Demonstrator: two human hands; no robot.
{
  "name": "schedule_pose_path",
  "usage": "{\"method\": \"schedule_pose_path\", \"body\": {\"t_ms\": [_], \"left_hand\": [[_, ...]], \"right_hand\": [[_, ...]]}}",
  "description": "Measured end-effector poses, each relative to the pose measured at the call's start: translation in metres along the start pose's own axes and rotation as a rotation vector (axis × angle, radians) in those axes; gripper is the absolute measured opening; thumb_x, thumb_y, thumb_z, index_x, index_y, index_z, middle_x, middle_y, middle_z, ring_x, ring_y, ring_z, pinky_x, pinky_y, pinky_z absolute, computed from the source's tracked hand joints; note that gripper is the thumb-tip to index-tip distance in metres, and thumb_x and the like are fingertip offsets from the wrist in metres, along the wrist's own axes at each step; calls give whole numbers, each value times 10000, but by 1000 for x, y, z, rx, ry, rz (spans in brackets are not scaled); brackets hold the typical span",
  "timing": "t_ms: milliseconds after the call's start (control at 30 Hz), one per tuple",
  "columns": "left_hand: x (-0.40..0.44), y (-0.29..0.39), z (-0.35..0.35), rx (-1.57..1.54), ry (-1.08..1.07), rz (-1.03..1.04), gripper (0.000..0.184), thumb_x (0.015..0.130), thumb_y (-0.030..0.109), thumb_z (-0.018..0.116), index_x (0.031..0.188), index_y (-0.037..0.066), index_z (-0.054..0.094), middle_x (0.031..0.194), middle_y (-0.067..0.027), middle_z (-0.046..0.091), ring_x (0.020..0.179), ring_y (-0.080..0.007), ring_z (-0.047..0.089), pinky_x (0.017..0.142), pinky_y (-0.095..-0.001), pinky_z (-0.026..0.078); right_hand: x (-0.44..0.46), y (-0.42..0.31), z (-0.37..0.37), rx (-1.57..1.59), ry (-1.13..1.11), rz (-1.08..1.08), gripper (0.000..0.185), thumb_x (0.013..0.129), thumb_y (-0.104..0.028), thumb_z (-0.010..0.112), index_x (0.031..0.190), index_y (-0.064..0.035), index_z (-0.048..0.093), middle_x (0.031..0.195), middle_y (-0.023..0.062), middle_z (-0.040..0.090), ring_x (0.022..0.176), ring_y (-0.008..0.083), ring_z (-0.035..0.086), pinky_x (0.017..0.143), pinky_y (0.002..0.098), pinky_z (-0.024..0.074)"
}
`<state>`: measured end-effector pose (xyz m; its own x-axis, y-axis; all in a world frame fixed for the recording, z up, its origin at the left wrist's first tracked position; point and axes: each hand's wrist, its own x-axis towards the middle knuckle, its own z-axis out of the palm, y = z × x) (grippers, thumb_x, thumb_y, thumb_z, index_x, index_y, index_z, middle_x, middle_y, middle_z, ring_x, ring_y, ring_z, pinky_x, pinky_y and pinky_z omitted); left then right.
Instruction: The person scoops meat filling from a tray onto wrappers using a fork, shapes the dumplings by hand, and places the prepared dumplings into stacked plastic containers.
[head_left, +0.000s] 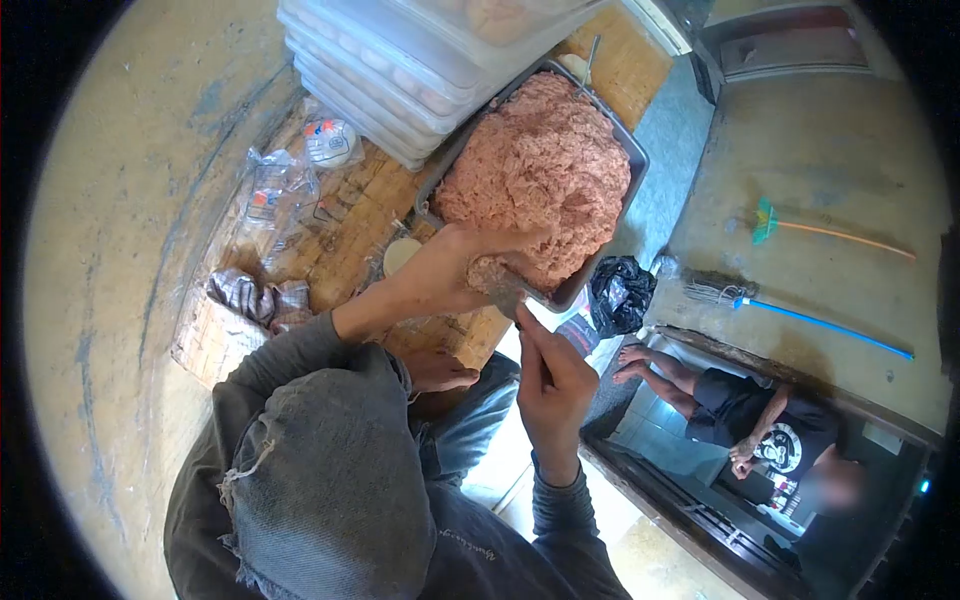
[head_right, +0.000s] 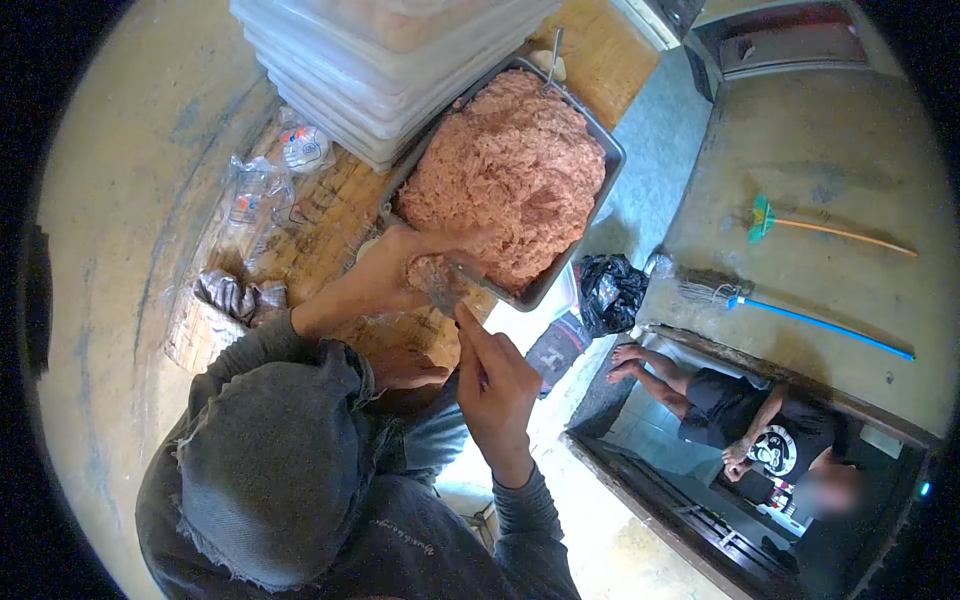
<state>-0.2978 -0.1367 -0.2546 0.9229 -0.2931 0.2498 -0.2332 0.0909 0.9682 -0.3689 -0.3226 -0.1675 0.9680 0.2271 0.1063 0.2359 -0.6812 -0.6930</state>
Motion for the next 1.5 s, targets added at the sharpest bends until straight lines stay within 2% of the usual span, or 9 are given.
{"method": "schedule_pose_path", "body": {"t_ms": [233,333,400,500,700,1000,1100,1267,1500], "left_hand": [[2,-6,-1,324,26,75,589,775,262,879,1267,35,646,1206,-161,719,979,-315,729,881,-380,552],[4,14,-5,37,-173,-247,635,755,258,895,1287,24,640,1267,-170,693,1005,-280,726,898,-378,546],[7,5,0,-213,-58,-38,534,739,235,909,1165,10,680,1110,-148,725,956,-229,714,861,-363,549],[11,0,-6,-71,-180,61,450,716,204,921,1042,2,685,959,-111,715,897,-199,691,812,-355,536],[11,11,-9,-21,-207,-64,393,697,210,923,899,11,651,822,-76,669,804,-180,639,725,-361,488],[-1,-1,-7,-10,-88,-88,354,725,214,894,875,13,645,783,-103,652,766,-152,628,708,-346,489],[5,13,-5,-96,-56,-27,219,720,104,810,826,43,629,776,-19,632,768,-118,587,707,-303,471],[-2,23,-13,-29,-15,-23,300,760,183,875,858,16,645,777,-87,644,766,-153,632,725,-337,496],[-1,24,-15,-113,-37,-138,283,718,136,872,850,10,656,911,-58,709,888,-159,654,831,-318,513]], "right_hand": [[9,-1,-19,-83,59,-45,373,923,33,686,1269,-98,733,693,106,602,533,163,517,501,313,411],[5,-7,-25,-73,134,-10,384,903,56,693,1257,-86,737,695,105,608,541,150,526,506,311,413],[7,-6,-23,-116,-25,-54,394,877,88,702,1239,-62,744,664,90,579,530,139,517,490,307,402],[5,-15,-29,-117,30,-80,412,869,76,709,1252,-75,740,644,84,537,502,157,484,477,326,391],[7,-20,-38,-235,-100,-101,432,855,52,719,1265,-85,735,650,78,533,496,180,514,477,355,416],[19,-30,-40,-280,-151,-128,435,852,-3,724,1269,-128,734,658,70,530,493,215,538,482,369,444],[29,-18,-29,-176,-173,-158,387,854,28,716,1219,-94,759,672,71,594,511,191,569,483,353,444],[17,3,-31,22,-26,-81,313,869,106,683,1133,-32,779,794,88,705,582,130,598,532,295,458],[21,-7,-13,65,-62,-58,373,894,70,695,1234,-74,747,658,85,573,533,136,489,506,297,402]]}}
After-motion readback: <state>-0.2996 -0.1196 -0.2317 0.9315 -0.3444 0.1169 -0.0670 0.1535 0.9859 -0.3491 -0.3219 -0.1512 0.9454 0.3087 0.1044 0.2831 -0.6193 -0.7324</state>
